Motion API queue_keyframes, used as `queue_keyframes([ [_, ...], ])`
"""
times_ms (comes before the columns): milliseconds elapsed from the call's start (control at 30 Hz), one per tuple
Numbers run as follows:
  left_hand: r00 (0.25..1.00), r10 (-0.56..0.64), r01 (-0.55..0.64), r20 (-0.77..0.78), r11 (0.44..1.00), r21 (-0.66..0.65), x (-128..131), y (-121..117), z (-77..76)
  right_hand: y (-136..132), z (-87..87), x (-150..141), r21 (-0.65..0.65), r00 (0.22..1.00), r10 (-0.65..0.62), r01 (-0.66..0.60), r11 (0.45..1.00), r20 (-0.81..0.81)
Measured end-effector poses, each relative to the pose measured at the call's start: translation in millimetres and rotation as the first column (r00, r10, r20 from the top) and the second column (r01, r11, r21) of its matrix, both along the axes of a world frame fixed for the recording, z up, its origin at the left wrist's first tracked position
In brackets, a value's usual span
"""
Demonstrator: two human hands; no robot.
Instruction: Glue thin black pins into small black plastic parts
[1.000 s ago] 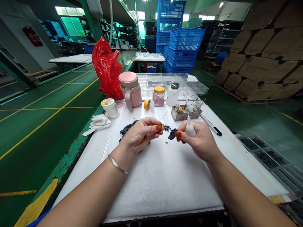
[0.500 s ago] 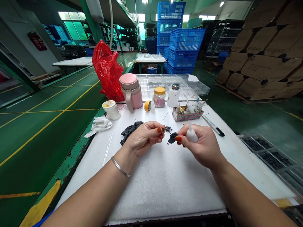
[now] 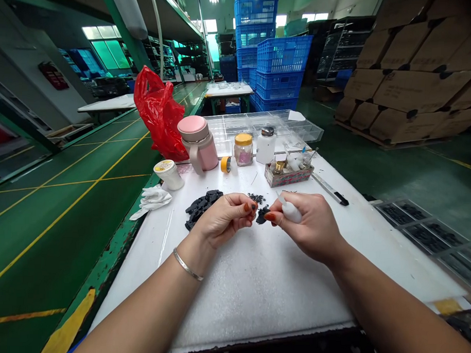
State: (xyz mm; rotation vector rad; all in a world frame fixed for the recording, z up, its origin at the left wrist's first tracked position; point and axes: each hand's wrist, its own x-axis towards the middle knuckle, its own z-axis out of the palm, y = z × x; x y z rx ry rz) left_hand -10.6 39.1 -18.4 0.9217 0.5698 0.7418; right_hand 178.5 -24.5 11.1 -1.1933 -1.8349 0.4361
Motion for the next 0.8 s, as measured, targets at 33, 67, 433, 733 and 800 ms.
queue_keyframes([
  [33, 1.000, 0.006, -0.006, 0.006, 1.000, -0.004, 0, 0, 0.1, 0, 0.0, 0, -0.015, 1.000, 0.006, -0.006, 1.000, -0.021],
  [67, 1.000, 0.017, -0.017, 0.013, 1.000, -0.010, 0, 0, 0.3, 0, -0.1, -1, -0.033, 0.999, 0.012, -0.013, 0.999, -0.048],
  [433, 0.996, 0.091, -0.091, 0.016, 0.996, 0.017, 2, -1, 3.2, 4, -1.3, -1, -0.172, 0.974, 0.027, -0.067, 0.983, -0.226],
  [733, 0.898, 0.215, -0.024, -0.384, 0.895, 0.446, -8, 6, 15.4, 9, 0.9, 7, -0.150, 0.941, -0.046, -0.005, 0.989, -0.335],
  [800, 0.740, 0.194, 0.265, -0.644, 0.797, 0.543, -12, 4, 21.3, 10, 1.6, 8, -0.149, 0.935, -0.064, 0.012, 0.989, -0.348],
])
